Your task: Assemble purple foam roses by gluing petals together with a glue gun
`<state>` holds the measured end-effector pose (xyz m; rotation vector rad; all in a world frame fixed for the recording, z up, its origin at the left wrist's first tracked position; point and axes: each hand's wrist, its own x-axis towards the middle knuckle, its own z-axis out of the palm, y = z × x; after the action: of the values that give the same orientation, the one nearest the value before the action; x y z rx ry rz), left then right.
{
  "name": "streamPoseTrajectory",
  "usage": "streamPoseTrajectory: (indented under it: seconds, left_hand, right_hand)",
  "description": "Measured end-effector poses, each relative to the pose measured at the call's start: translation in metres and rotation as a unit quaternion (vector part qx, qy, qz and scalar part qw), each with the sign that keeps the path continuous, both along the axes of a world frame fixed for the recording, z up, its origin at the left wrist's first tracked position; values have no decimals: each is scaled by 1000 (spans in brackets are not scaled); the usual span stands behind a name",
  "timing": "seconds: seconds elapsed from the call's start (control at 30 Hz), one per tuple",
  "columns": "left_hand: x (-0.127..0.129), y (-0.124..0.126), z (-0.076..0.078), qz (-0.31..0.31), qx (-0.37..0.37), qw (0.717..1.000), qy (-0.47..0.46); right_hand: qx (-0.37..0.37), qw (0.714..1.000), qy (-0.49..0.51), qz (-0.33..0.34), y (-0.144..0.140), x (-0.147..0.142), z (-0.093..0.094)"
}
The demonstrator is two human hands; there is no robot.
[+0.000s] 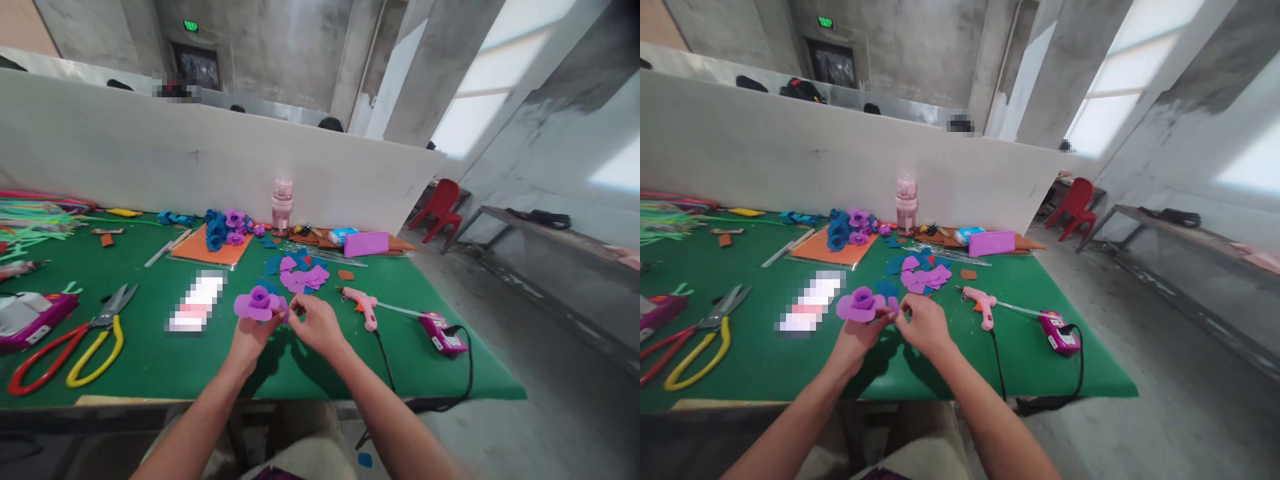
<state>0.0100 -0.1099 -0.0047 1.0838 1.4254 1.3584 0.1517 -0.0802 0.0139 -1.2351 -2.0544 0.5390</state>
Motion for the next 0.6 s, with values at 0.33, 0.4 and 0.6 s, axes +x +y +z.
streamPoseTrajectory:
  seconds: [0.33, 0.4, 0.6]
  left_hand:
    - [-1, -6, -9, -118, -55, 991, -29]
    - [0, -5, -9, -109, -53, 993, -16]
    - [-2, -2, -8, -79, -47, 996, 5]
  right_hand:
    - [-380, 871, 298, 89, -10, 9, -27]
    - [-346, 888, 299, 51, -12, 10, -31]
    - [-272, 931, 245, -3, -9, 17, -40]
